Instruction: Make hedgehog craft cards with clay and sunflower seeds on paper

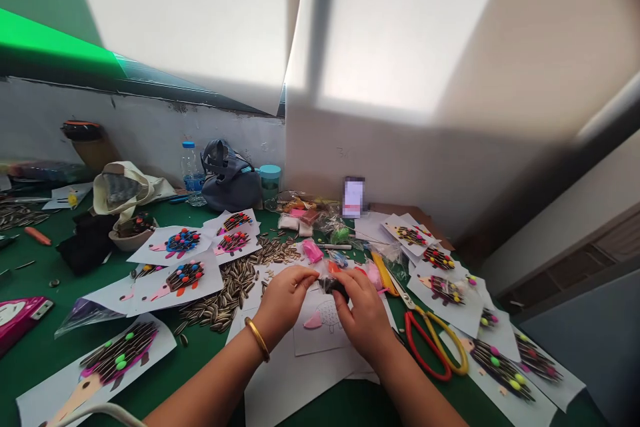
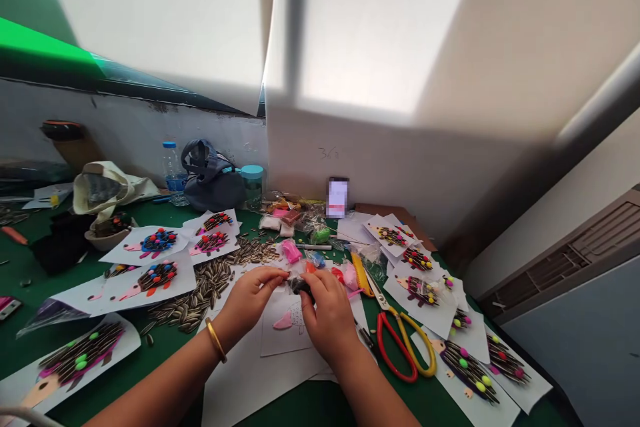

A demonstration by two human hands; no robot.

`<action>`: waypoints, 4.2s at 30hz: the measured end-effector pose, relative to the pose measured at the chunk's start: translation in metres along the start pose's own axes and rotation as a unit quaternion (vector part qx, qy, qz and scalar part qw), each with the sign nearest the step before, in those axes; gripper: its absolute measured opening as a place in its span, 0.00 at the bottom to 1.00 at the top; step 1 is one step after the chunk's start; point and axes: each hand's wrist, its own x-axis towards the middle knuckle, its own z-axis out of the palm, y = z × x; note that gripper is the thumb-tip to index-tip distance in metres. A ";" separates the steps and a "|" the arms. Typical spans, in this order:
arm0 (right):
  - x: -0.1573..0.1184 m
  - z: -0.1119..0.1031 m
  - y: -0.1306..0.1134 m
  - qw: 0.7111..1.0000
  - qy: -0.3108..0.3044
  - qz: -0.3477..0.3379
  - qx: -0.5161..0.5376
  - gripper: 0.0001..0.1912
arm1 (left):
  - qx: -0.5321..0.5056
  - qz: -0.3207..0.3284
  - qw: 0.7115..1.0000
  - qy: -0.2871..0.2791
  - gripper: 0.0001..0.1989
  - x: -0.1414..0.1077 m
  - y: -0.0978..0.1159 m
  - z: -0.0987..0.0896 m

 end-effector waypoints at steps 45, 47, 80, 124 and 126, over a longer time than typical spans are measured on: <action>-0.004 0.001 0.060 0.956 -0.079 0.150 -0.237 0.15 | -0.557 -0.251 0.791 -0.046 0.15 -0.016 -0.011 0.004; -0.003 0.001 0.060 0.955 -0.085 0.154 -0.237 0.15 | -0.561 -0.266 0.783 -0.041 0.15 -0.016 -0.010 0.005; -0.005 0.000 -0.014 0.992 -0.001 -0.077 0.096 0.11 | -0.302 -0.212 0.917 -0.149 0.21 -0.016 0.000 0.009; -0.006 0.000 0.005 0.971 -0.239 0.007 -0.026 0.36 | -0.105 -0.149 0.981 -0.072 0.17 -0.004 -0.017 0.007; -0.006 0.001 0.004 0.966 -0.256 0.009 -0.021 0.41 | -0.093 -0.144 0.983 -0.064 0.16 -0.002 -0.021 0.008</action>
